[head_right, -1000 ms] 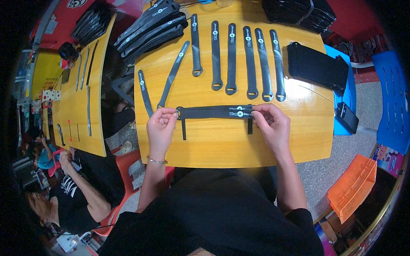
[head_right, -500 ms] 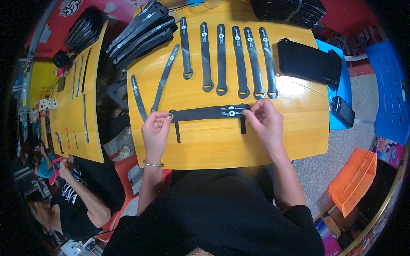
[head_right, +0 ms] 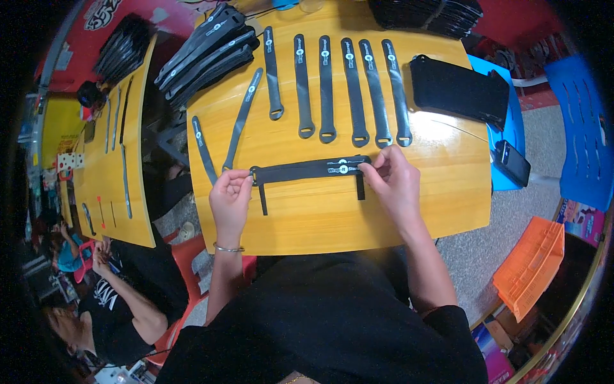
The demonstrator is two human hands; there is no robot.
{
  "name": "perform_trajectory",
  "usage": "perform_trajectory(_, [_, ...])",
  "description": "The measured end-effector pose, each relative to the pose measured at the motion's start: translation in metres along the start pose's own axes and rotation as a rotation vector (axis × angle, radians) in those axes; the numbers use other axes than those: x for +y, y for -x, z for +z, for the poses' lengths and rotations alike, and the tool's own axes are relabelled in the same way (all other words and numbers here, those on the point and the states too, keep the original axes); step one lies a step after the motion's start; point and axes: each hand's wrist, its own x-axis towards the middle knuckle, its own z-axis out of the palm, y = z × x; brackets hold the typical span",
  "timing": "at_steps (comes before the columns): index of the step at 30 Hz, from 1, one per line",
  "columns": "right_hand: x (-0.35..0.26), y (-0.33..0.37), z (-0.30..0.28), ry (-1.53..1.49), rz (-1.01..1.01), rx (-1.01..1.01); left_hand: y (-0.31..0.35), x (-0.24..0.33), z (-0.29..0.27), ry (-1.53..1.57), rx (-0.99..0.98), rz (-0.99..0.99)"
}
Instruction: Assembling plastic clips onto hook-and-loop straps.
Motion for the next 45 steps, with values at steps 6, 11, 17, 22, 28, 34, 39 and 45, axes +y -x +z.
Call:
perform_trajectory(6, [0.0026, -0.0005, 0.0014, 0.005, -0.011, 0.01, 0.0001, 0.0, -0.0006, 0.0, 0.002, -0.015])
perform_trajectory(11, [0.0003, -0.0012, 0.0015, 0.051, -0.024, 0.017, -0.0007, -0.003, -0.0006, 0.013, -0.001, -0.016])
perform_trajectory(17, [-0.0005, -0.0024, 0.0017, 0.088, -0.016, 0.024, -0.0008, -0.0034, -0.0006, 0.028, -0.007, -0.007])
perform_trajectory(22, [0.0009, -0.0029, 0.0023, 0.078, -0.019, 0.033, -0.0008, -0.0024, -0.0007, 0.018, -0.008, -0.017])
perform_trajectory(28, [0.0031, -0.0033, 0.0026, 0.067, -0.004, 0.018, -0.0006, -0.0007, -0.0005, 0.012, -0.01, -0.012])
perform_trajectory(34, [0.0017, -0.0033, 0.0023, 0.076, -0.005, 0.012, -0.001, -0.005, -0.0007, 0.021, -0.004, 0.003])
perform_trajectory(39, [0.0009, -0.0031, 0.0029, 0.087, -0.012, 0.018, -0.0008, -0.0027, -0.0003, -0.004, -0.004, -0.009])
perform_trajectory(45, [-0.0019, -0.0028, 0.0025, 0.097, -0.015, 0.021, -0.0006, -0.0037, -0.0012, 0.022, -0.008, -0.018])
